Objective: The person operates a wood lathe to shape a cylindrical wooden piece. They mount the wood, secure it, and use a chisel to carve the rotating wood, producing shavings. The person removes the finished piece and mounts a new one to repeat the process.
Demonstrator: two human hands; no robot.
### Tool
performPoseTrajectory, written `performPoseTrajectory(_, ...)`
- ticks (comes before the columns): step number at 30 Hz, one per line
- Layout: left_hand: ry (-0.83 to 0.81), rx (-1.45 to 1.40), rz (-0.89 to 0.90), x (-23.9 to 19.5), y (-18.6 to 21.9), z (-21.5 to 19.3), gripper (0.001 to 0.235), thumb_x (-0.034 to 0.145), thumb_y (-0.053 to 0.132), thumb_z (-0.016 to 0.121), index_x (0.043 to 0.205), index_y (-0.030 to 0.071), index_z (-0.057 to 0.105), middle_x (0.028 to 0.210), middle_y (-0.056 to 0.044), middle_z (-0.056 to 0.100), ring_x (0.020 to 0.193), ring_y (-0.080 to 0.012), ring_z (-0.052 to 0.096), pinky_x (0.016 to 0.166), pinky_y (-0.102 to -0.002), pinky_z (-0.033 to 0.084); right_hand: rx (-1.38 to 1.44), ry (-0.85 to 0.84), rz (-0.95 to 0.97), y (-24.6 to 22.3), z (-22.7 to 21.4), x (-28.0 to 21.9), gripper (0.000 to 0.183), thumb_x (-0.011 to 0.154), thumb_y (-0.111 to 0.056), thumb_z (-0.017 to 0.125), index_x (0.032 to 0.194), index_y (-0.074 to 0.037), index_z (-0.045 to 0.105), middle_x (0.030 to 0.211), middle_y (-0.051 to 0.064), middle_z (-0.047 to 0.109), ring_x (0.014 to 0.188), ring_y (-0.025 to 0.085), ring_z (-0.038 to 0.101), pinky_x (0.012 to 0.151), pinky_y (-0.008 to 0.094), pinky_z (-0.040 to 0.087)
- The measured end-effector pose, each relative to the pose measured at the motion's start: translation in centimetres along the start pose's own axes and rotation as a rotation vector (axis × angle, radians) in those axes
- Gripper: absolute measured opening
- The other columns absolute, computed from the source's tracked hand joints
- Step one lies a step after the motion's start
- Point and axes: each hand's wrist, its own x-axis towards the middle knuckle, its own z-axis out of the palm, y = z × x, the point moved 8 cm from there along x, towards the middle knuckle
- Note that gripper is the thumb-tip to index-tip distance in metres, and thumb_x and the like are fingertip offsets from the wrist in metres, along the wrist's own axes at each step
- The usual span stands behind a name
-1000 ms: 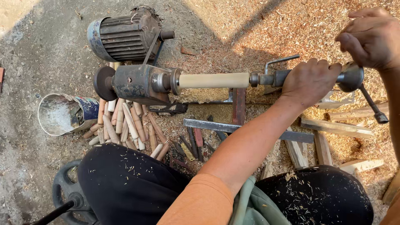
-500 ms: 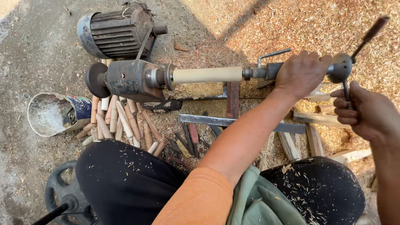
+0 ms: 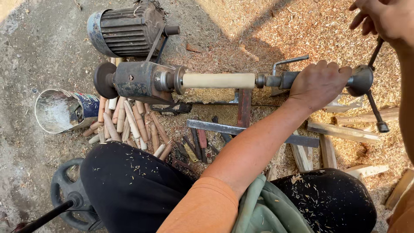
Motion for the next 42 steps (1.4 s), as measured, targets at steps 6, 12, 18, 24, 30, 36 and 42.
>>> performPoseTrajectory(6,0.111,0.095,0.022,-0.2,0.2,-1.4,0.019,0.094,0.02,0.061,0.112,0.016,0.068,0.086,-0.005,0.072,0.076,-0.0179,0.068,0.059,-0.031,0.051,-0.113,-0.347,0.434,5.8,9.9,-2.6,0.037,0.103,-0.039,0.062,0.099,-0.005,0.077,0.085,0.012,0.073,0.063,0.014,0.063,0.061,0.03,0.049)
performPoseTrajectory(12,0.093,-0.049,0.0,-0.3,0.1,-1.5,0.017,0.089,0.028,0.066,0.101,0.016,0.069,0.081,-0.003,0.071,0.08,-0.0197,0.07,0.066,-0.034,0.055,1.228,0.035,0.19,-1.6,10.9,-16.4,0.055,0.121,-0.041,0.041,0.072,-0.015,0.043,0.054,-0.004,0.036,0.047,0.009,0.033,0.046,0.025,0.025)
performPoseTrajectory(18,0.065,0.034,0.004,0.0,0.1,-2.3,0.014,0.091,0.019,0.061,0.102,0.017,0.068,0.08,-0.004,0.07,0.072,-0.0165,0.068,0.058,-0.031,0.053,0.955,0.059,0.759,-11.6,1.2,-22.2,0.037,0.116,-0.032,0.042,0.088,-0.01,0.051,0.076,0.001,0.069,0.047,-0.001,0.031,0.039,0.016,0.022)
performPoseTrajectory(24,0.055,0.004,-0.005,-0.4,-0.1,-1.8,0.013,0.098,0.02,0.057,0.104,0.015,0.068,0.081,-0.004,0.069,0.075,-0.0171,0.067,0.063,-0.033,0.053,-0.819,0.547,-0.143,-20.7,-2.2,-18.3,0.021,0.118,-0.014,0.065,0.107,0.001,0.076,0.081,0.012,0.074,0.07,0.017,0.071,0.058,0.027,0.052)
performPoseTrajectory(30,-0.005,0.026,0.002,-0.2,0.0,-1.7,0.018,0.092,0.024,0.059,0.105,0.016,0.067,0.084,-0.002,0.069,0.076,-0.0163,0.067,0.061,-0.031,0.053,-0.157,0.181,0.031,-9.2,-1.9,-2.5,0.024,0.108,-0.023,0.066,0.107,0.001,0.071,0.086,0.01,0.071,0.067,0.013,0.066,0.061,0.027,0.053)
performPoseTrajectory(36,0.023,0.035,-0.001,-0.3,0.0,-1.4,0.013,0.094,0.021,0.06,0.103,0.015,0.066,0.092,-0.007,0.071,0.08,-0.0183,0.07,0.06,-0.032,0.054,-0.103,-0.365,0.376,2.5,9.7,-2.0,0.029,0.1,-0.028,0.066,0.113,-0.004,0.075,0.091,0.008,0.073,0.068,0.01,0.065,0.064,0.029,0.052)
performPoseTrajectory(42,0.095,0.001,-0.002,-0.4,0.2,-1.5,0.014,0.093,0.022,0.061,0.103,0.016,0.067,0.087,-0.006,0.072,0.08,-0.0203,0.071,0.064,-0.034,0.055,0.999,0.249,0.44,9.2,11.9,-13.2,0.031,0.116,-0.031,0.054,0.09,-0.015,0.057,0.071,-0.003,0.05,0.054,0.009,0.042,0.05,0.027,0.035)
